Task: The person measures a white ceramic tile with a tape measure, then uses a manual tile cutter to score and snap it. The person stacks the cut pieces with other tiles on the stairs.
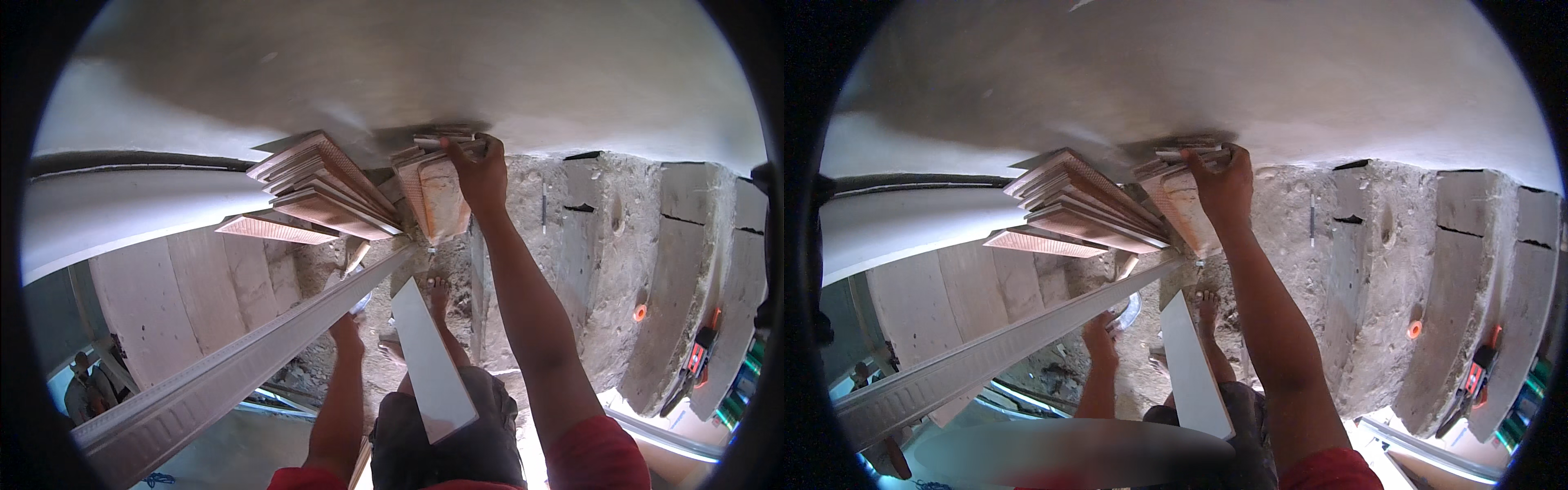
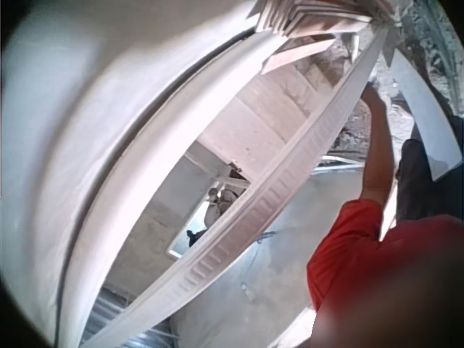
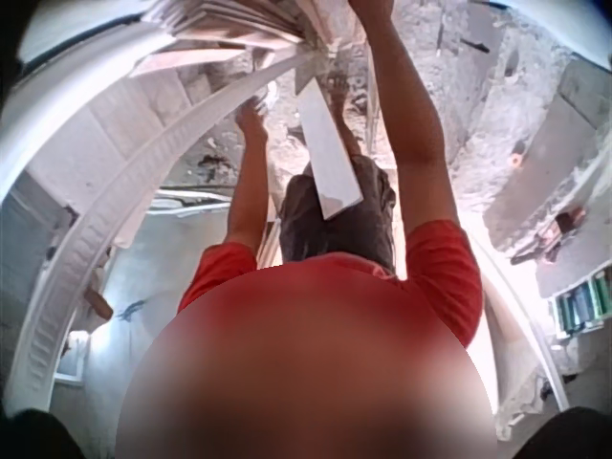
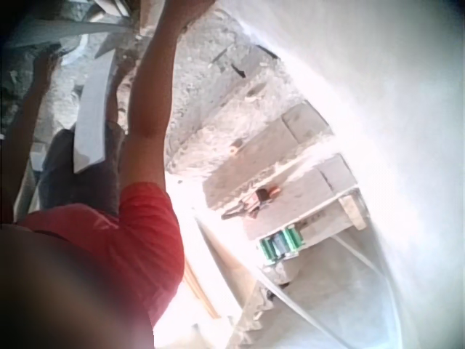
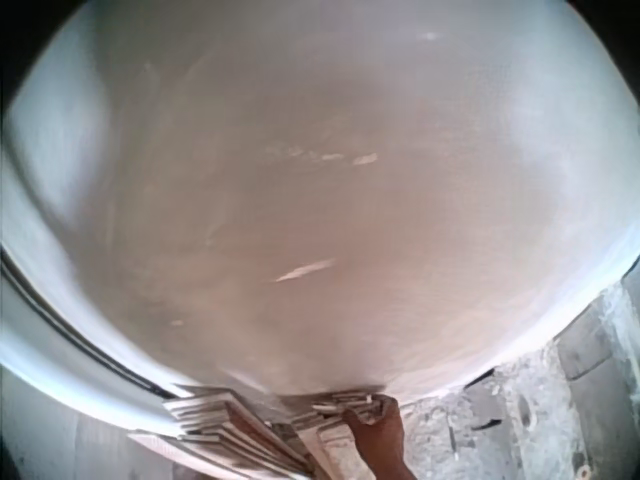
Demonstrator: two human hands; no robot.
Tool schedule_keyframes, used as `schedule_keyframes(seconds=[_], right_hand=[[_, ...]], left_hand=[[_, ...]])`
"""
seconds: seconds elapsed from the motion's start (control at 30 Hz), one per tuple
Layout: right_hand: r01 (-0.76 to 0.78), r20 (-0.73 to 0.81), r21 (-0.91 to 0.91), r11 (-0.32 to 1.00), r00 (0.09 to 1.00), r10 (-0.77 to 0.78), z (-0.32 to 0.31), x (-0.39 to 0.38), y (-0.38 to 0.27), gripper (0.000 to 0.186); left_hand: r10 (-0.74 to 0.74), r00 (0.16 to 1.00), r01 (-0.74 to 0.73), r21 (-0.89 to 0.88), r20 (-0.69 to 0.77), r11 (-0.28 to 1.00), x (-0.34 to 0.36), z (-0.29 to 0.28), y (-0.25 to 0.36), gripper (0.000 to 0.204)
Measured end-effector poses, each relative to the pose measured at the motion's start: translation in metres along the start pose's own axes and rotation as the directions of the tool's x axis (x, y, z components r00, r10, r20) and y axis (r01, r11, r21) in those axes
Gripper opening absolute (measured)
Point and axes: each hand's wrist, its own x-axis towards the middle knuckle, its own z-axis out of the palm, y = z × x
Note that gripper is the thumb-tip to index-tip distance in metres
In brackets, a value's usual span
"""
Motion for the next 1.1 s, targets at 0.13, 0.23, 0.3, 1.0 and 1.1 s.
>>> schedule_keyframes(seconds=[0.13, 0.23, 0.3, 1.0, 1.1], right_hand=[[-0.071, 0.037, 0.066, 0.995, 0.997, 0.069, 0.005, -0.001, 0.012, 0.067], [-0.107, 0.084, 0.142, 0.984, 0.992, 0.095, 0.002, -0.001, 0.016, 0.064], [-0.161, 0.126, 0.138, 0.977, 0.982, 0.144, 0.000, 0.002, 0.013, 0.059], [-0.251, 0.223, 0.274, 0.928, 0.956, 0.193, -0.079, -0.094, 0.030, 0.045], [-0.185, 0.170, 0.279, 0.942, 0.975, 0.141, -0.073, -0.099, 0.031, 0.045]], left_hand=[[-0.003, 0.942, -0.096, 0.279, 0.336, 0.955, -0.093, 0.023, -0.013, 0.010], [0.373, 0.834, -0.492, 0.241, 0.406, 0.837, -0.112, 0.081, 0.012, 0.024], [0.459, 0.813, -0.491, -0.004, 0.359, 0.871, -0.094, 0.133, 0.036, 0.035], [0.565, 0.797, -0.603, 0.340, 0.214, 0.722, -0.120, 0.205, 0.019, 0.069], [0.545, 0.809, -0.588, 0.275, 0.220, 0.761, -0.122, 0.202, 0.013, 0.070]])
